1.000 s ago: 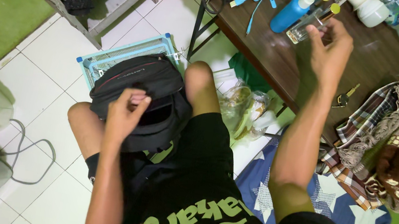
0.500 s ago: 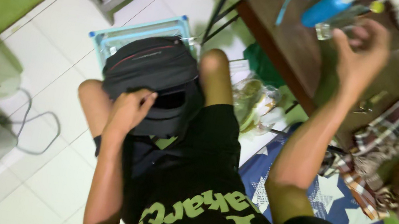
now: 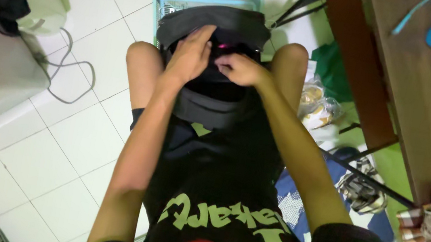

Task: The person packs a black backpack with daily essentials, including a laptop, charger, highlighters, a small container, and a mouse. They wipe the laptop with a tissue before placing it in the bag and arrange items inside before closing the bag.

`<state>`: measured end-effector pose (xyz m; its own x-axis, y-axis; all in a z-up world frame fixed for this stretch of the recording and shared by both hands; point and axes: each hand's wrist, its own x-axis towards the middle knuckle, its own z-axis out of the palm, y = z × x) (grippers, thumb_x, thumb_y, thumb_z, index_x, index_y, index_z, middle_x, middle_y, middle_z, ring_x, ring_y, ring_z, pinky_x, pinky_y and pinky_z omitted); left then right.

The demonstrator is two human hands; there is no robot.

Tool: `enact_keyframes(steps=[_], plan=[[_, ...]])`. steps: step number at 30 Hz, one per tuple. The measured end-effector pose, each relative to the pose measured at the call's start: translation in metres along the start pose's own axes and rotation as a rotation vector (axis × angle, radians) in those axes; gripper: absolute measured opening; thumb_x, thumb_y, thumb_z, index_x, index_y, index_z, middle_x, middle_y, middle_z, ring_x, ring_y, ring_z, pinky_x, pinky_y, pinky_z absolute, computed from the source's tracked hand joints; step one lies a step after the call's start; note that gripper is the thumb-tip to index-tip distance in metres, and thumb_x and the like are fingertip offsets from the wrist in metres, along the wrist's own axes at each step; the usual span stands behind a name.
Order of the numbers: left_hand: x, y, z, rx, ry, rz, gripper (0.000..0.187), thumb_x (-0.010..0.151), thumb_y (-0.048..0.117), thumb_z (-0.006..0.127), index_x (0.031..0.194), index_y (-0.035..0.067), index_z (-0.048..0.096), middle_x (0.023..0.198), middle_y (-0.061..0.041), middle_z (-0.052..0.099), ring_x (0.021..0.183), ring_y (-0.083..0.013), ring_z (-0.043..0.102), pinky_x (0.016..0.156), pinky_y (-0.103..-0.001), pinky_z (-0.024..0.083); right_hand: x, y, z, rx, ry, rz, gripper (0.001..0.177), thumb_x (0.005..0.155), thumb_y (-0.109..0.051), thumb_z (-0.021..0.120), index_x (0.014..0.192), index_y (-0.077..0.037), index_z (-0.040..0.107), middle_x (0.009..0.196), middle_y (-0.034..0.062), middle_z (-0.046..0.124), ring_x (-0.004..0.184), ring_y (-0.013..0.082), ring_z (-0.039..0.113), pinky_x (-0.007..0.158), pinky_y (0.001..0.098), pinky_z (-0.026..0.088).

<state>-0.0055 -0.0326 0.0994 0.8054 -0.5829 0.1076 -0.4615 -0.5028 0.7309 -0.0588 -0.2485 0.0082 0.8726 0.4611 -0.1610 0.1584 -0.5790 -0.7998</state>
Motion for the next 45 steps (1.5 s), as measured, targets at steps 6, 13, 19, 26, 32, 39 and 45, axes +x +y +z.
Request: enact_keyframes(steps=[6,13,19,26,32,39,45], plan=[[0.001,-0.013,0.035,-0.001,0.028,-0.071,0.055,0.101,0.008,0.049,0.156,0.01,0.041,0.158,-0.022,0.045,0.148,-0.0438,0.039,0.118,-0.055,0.032,0.104,0.119,0.089,-0.48,-0.207,0.55,0.041,0.095,-0.023,0.063,0.132,-0.007,0.067,0.128,0.0185,0.069,0.118,0.0354,0.065,0.101,0.044,0.052],[-0.026,-0.021,0.054,0.132,-0.053,-0.108,0.064,0.093,0.008,0.055,0.155,0.016,0.043,0.156,-0.019,0.047,0.143,-0.0415,0.044,0.116,-0.059,0.032,0.103,0.147,0.136,-0.487,-0.231,0.804,0.042,0.095,-0.022,0.064,0.134,-0.007,0.066,0.128,0.018,0.069,0.118,0.0339,0.065,0.102,0.0429,0.052],[-0.016,-0.014,0.048,0.129,-0.103,-0.164,0.064,0.088,0.008,0.058,0.151,0.016,0.048,0.151,-0.016,0.054,0.135,-0.039,0.052,0.106,-0.058,0.041,0.083,0.152,0.129,-0.484,-0.291,0.984,0.042,0.095,-0.022,0.065,0.135,-0.007,0.064,0.128,0.0175,0.069,0.118,0.0327,0.064,0.102,0.042,0.051],[0.015,-0.003,0.02,0.097,-0.077,-0.195,0.054,0.095,0.016,0.06,0.148,0.019,0.051,0.146,-0.014,0.057,0.13,-0.0351,0.055,0.102,-0.056,0.044,0.156,0.175,0.064,-0.514,-0.212,0.987,0.043,0.096,-0.021,0.066,0.136,-0.006,0.063,0.129,0.017,0.068,0.118,0.0312,0.064,0.102,0.0409,0.051],[0.016,0.001,0.016,0.106,-0.02,-0.135,0.053,0.097,0.017,0.059,0.149,0.019,0.052,0.144,-0.014,0.06,0.129,-0.0332,0.059,0.106,-0.051,0.045,0.158,0.179,0.056,-0.5,-0.204,0.99,0.044,0.096,-0.02,0.067,0.137,-0.006,0.062,0.129,0.0165,0.068,0.118,0.0299,0.064,0.103,0.04,0.051],[0.008,0.001,0.016,0.114,-0.033,-0.149,0.049,0.098,0.019,0.059,0.147,0.018,0.054,0.142,-0.013,0.061,0.129,-0.0324,0.059,0.104,-0.049,0.045,0.166,0.169,0.062,-0.489,-0.214,0.938,0.045,0.096,-0.019,0.068,0.139,-0.005,0.06,0.129,0.016,0.068,0.118,0.0285,0.063,0.103,0.0389,0.05],[0.009,0.0,0.021,0.069,-0.006,-0.13,0.049,0.099,0.021,0.058,0.148,0.015,0.052,0.144,-0.017,0.06,0.131,-0.0364,0.055,0.107,-0.051,0.041,0.143,0.169,0.052,-0.483,-0.206,0.928,0.047,0.097,-0.019,0.069,0.14,-0.005,0.059,0.129,0.0156,0.068,0.117,0.0272,0.063,0.103,0.0379,0.05]])
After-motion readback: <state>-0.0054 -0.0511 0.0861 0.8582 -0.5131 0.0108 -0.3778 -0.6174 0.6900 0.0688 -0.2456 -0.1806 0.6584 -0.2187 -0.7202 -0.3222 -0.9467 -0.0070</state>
